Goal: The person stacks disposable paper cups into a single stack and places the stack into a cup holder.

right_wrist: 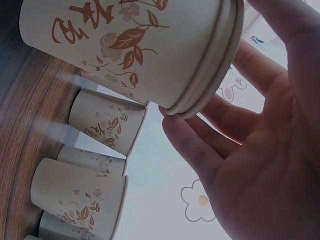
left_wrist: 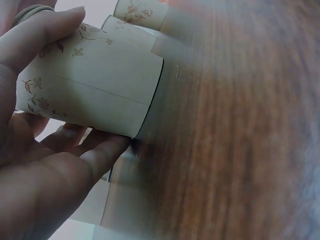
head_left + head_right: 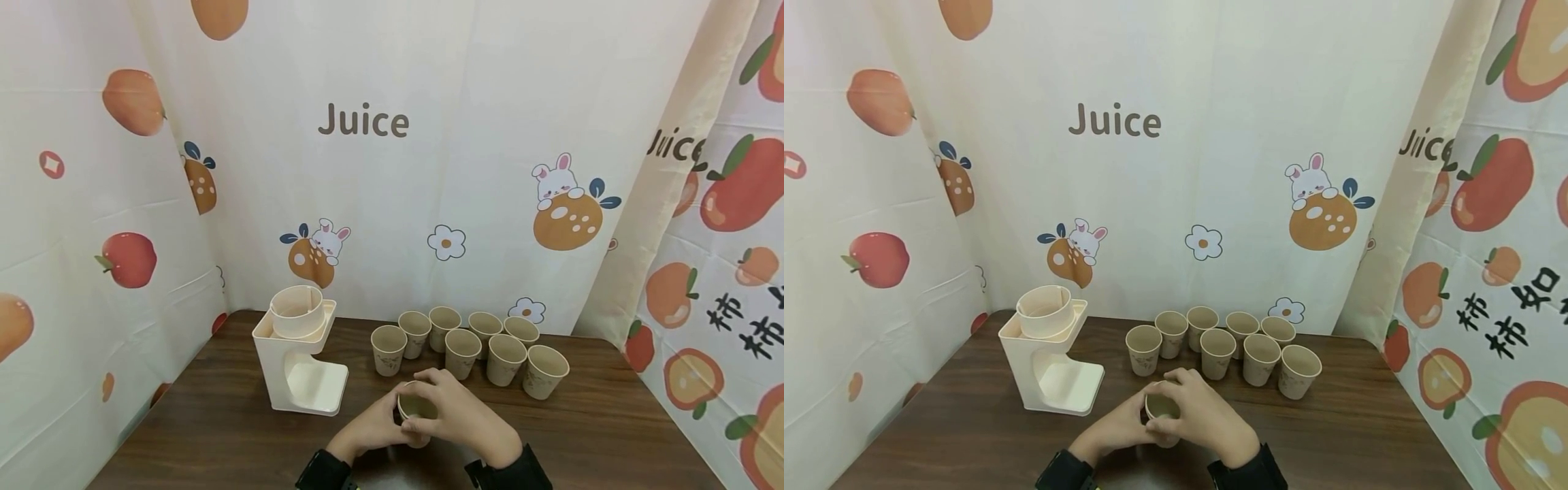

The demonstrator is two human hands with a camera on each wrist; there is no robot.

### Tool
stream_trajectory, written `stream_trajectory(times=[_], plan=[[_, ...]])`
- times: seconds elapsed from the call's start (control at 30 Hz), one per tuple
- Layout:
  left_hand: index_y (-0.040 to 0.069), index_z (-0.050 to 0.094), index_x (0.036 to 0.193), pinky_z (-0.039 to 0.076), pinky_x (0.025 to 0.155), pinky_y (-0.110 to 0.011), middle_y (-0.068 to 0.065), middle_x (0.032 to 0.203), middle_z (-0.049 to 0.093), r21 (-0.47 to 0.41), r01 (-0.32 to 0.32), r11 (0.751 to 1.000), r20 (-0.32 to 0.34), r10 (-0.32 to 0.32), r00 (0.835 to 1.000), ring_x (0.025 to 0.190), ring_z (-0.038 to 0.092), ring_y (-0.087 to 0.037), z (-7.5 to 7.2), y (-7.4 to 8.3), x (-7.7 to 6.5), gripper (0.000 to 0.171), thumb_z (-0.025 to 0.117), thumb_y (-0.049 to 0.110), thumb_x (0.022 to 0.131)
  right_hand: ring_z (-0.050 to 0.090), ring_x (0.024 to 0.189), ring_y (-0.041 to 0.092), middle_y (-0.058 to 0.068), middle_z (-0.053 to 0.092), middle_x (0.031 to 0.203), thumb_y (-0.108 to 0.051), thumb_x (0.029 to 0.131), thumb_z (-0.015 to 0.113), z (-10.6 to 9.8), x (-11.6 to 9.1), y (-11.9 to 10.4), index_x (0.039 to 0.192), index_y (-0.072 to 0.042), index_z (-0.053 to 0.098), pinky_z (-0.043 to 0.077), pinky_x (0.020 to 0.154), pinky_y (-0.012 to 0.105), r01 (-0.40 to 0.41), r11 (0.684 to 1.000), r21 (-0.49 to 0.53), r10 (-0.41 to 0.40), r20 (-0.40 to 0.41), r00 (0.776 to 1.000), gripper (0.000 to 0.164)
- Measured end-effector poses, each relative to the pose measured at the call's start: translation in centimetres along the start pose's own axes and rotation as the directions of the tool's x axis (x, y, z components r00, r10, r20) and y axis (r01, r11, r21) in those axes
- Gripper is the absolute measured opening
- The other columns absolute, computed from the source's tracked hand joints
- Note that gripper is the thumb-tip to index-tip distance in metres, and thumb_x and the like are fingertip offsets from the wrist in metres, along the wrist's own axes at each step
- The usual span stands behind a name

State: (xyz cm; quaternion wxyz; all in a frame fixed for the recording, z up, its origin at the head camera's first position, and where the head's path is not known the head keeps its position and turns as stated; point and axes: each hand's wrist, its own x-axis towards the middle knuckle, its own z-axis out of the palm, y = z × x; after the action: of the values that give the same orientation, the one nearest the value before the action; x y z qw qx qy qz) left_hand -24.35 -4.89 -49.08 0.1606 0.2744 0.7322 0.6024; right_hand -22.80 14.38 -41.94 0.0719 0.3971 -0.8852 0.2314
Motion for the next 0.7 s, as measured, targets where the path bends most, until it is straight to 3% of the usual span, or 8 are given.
stream_trajectory(times=[0.2,0.37,0.7], plan=[[0.031,0.037,0.135,0.045,0.088,-0.036,-0.013,0.124,0.056,-0.044,-0.001,0.999,0.018,0.002,1.0,0.103,0.056,-0.02,0.0,0.0,0.0,0.07,0.075,0.023,0.076,0.047,0.113,0.022,0.008,0.055,0.121,-0.046,0.089,0.059,-0.2,-0.1,0.1,0.12,-0.024,0.061,0.049,0.085,0.044,-0.002,1.0,-0.015,0.002,-0.01,1.0,0.039],[0.034,0.038,0.134,0.042,0.091,-0.04,-0.001,0.12,0.058,-0.02,-0.007,1.0,-0.003,0.006,1.0,0.107,0.054,-0.021,0.2,-0.1,0.1,0.072,0.077,0.023,0.075,0.049,0.109,0.016,0.0,0.058,0.115,-0.035,0.091,0.06,-0.7,-0.1,0.7,0.117,-0.023,0.063,0.048,0.085,0.043,-0.009,0.997,-0.078,0.001,-0.092,0.996,0.029],[0.028,0.042,0.133,0.036,0.096,-0.048,-0.01,0.121,0.058,-0.032,-0.041,0.999,-0.034,0.04,0.999,0.109,0.052,-0.028,0.3,-0.4,0.3,0.073,0.08,0.02,0.071,0.051,0.102,0.014,-0.001,0.063,0.11,-0.023,0.087,0.066,-2.9,-1.3,3.9,0.113,-0.017,0.065,0.048,0.082,0.042,-0.11,0.986,-0.127,0.077,-0.239,0.968,0.027]])
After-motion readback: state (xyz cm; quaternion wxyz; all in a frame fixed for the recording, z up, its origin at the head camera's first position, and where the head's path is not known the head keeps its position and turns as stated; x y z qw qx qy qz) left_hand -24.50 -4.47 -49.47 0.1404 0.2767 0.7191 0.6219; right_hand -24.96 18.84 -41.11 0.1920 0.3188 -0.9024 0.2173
